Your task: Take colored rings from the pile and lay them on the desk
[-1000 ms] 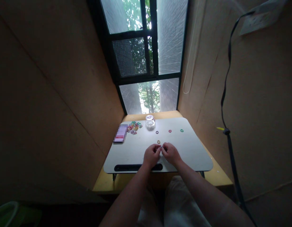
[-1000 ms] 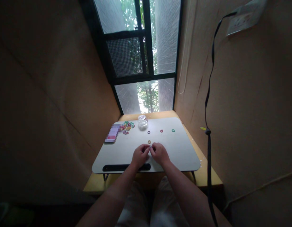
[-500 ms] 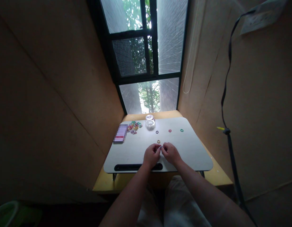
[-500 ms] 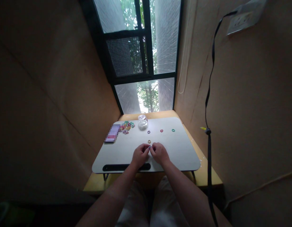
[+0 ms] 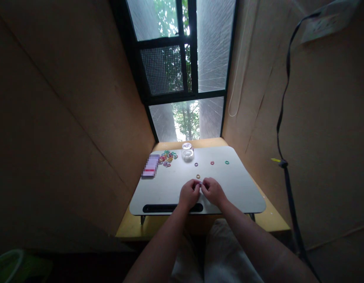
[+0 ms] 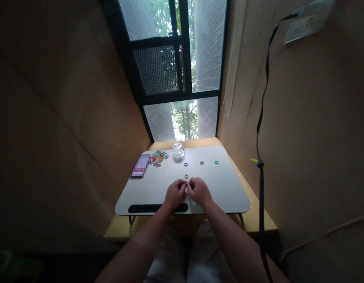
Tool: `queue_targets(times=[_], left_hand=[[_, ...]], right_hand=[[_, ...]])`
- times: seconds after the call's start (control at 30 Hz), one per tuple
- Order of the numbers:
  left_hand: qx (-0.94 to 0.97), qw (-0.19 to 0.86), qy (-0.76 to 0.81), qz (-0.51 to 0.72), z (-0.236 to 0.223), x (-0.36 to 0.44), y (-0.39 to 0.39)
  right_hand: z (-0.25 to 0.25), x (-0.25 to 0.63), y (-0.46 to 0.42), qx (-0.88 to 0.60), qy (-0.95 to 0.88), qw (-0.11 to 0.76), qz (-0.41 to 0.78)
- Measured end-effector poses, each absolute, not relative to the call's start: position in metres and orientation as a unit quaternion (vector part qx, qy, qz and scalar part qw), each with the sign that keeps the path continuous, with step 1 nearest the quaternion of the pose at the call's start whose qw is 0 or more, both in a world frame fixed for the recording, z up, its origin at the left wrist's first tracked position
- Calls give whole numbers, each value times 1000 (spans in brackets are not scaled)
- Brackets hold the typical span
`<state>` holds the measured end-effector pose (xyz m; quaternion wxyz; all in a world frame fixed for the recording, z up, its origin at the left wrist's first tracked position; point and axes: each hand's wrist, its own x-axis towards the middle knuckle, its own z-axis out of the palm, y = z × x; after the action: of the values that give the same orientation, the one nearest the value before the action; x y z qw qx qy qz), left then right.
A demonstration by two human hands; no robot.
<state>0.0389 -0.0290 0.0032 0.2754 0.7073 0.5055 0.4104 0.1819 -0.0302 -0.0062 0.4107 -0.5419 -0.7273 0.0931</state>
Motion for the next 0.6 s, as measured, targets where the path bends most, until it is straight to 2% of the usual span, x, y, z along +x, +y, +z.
queue_targets(times=[0.6], left_hand=[[690,272,534,407,8,41,-32]], right_hand=[[-3,182,-32,-514,-737,422,124]])
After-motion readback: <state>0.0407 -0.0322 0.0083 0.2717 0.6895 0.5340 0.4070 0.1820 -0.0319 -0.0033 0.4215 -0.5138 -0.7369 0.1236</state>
